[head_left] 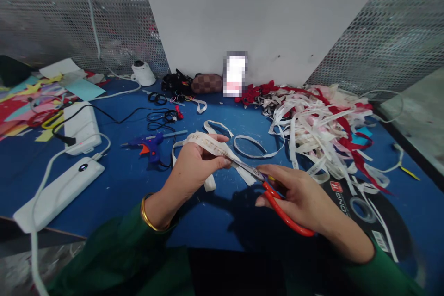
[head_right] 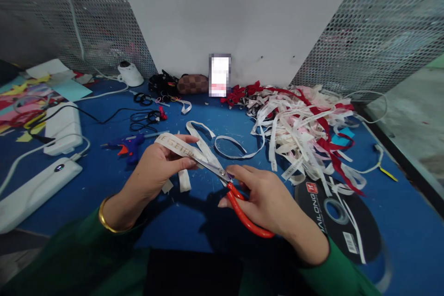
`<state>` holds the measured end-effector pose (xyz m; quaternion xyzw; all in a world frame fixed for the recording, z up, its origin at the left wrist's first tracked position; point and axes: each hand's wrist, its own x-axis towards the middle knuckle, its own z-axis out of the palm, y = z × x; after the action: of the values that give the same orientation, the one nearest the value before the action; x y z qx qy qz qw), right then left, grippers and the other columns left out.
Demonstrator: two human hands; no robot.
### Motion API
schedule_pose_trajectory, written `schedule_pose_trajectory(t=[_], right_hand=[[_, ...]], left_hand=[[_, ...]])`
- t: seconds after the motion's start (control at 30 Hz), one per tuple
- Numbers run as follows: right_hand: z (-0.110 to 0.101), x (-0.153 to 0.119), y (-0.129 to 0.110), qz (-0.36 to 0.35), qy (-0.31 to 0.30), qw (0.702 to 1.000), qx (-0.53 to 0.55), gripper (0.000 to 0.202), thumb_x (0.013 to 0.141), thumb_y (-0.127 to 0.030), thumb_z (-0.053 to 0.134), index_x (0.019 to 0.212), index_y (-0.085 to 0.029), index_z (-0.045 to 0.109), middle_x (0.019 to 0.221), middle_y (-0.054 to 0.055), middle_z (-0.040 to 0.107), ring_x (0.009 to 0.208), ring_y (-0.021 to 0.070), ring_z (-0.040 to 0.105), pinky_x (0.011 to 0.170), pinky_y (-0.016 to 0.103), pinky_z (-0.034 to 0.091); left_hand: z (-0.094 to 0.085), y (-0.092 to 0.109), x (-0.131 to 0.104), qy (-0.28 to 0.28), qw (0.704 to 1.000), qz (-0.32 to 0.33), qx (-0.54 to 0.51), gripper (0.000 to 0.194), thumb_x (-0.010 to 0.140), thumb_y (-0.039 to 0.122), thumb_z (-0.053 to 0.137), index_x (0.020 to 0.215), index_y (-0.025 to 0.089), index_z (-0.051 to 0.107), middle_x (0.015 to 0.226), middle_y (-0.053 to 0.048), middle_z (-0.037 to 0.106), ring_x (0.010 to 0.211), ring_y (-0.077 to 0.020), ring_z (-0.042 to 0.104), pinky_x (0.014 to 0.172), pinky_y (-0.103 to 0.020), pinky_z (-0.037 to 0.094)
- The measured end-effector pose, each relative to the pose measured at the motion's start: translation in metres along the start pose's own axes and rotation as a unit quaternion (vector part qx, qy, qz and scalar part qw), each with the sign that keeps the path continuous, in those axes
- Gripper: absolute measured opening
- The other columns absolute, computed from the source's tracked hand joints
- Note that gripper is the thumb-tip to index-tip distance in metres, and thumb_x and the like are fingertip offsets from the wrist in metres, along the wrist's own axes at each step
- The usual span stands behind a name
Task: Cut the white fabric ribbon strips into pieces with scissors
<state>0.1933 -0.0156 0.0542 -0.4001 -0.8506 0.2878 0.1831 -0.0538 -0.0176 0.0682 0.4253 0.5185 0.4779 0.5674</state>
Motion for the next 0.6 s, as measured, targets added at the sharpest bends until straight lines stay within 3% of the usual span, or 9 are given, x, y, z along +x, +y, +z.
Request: schedule_pose_trajectory(t=[0.37,0.6], right_hand=[[0.0020,-0.0021,0.0043,-0.033,0.020,0.999,-0.006,0.040,0.089,-0.043,0.071,0.119,-0.018,0.065,0.091,0.006,0.074,0.064,0.0149,0.065,0.060,0.025,0.048],[0.0002,-0.0029,0.0055,-0.039,0.032,0.998,-0.033,0.042,0.089,-0.045,0.071,0.119,-0.017,0.065,0.092,0.009,0.075,0.063,0.0156,0.066,0.060,0.026,0.049]], left_hand=[[-0.0009,0.0005,0.0001,-0.004,1.000,-0.004,-0.002,0.049,0.069,0.015,0.081,0.115,0.014,0.066,0.085,-0.004,0.077,0.078,-0.0199,0.075,0.080,-0.034,0.062],[-0.0059,0.0046,0.0002,-0.011,1.000,0.029,0.006,0.042,0.070,0.021,0.085,0.108,0.016,0.070,0.090,-0.004,0.077,0.083,-0.0189,0.074,0.082,-0.031,0.060]])
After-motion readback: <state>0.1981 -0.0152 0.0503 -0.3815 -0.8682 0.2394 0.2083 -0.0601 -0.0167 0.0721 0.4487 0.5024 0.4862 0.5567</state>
